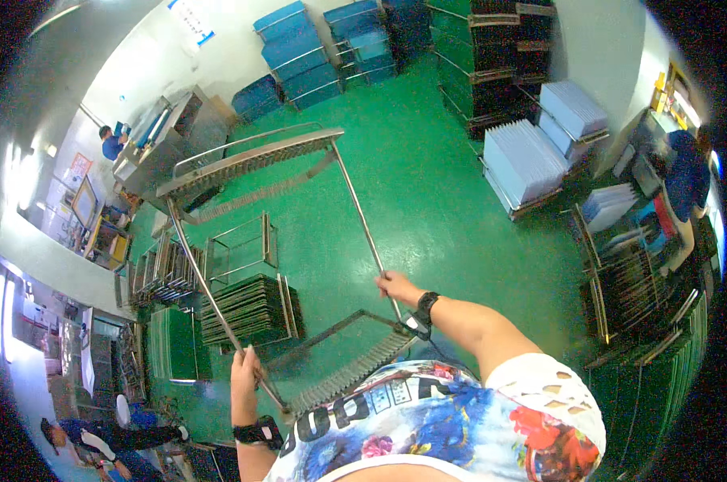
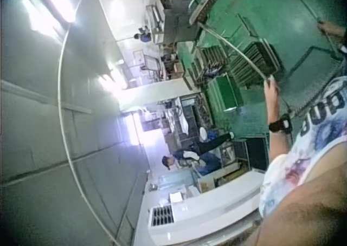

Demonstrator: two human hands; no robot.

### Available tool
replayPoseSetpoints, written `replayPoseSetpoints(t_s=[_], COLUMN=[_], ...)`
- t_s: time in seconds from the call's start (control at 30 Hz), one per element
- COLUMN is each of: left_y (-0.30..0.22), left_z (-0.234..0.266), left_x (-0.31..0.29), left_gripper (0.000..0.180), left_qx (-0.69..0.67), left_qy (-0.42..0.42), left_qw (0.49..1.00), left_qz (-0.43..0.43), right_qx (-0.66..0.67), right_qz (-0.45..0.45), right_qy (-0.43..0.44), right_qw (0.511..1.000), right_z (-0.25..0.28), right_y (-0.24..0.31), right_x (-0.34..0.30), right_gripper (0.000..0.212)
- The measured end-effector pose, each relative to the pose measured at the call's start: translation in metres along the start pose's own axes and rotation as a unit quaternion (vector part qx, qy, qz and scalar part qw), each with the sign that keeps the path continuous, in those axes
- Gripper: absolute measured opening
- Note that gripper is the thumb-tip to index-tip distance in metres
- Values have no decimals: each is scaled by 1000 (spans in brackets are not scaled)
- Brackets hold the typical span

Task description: The person moves a rack from the floor to a table and then repeatedly places a black stencil over blue panels at a workstation. They press the stencil down by hand before lifting it and setting the panel aside.

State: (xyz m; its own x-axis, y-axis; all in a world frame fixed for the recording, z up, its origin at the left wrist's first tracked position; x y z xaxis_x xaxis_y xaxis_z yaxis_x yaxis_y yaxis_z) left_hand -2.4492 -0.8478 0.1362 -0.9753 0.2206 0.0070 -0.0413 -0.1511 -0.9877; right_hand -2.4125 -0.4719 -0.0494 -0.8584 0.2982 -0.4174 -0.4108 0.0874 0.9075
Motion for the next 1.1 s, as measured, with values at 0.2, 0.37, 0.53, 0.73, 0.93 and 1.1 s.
replayPoseSetpoints(t_s=[0.2,0.37,0.53,0.73,0.93,1.1], left_y=[89,129,179,218,309,325], left_z=[-14,-26,9,26,63,104], left_x=[137,201,220,273,344,377], left_gripper=[28,24,24,18,11,19], left_qx=[-23,-94,-107,-78,-86,-187], left_qy=[-57,-96,-200,-299,-326,-263], left_qw=[996,982,964,937,923,870], left_qz=[60,130,136,163,185,371], right_qx=[-28,20,53,24,-5,-90], right_qz=[-50,-48,-170,-171,-149,-135], right_qy=[-11,125,226,201,173,176], right_qw=[998,991,958,964,974,971], right_z=[20,26,-27,-104,-189,-249], right_y=[45,62,21,13,56,78], right_x=[115,213,270,387,521,587], right_gripper=[27,21,24,14,3,5])
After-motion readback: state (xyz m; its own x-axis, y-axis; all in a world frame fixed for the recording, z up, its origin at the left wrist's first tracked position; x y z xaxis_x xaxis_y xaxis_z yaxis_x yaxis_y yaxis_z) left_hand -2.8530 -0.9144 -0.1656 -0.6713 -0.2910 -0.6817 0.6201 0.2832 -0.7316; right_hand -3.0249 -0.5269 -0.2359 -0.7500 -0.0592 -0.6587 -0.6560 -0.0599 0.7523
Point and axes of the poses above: each hand's wrist, its own x-axis towards the middle knuckle, its own z-axis out of the back of the hand, y = z × x, the point moved 1 cm from there along x, towards the middle knuckle, and after that the axes turned 10 degrees about -z, right-handed, at the moved point
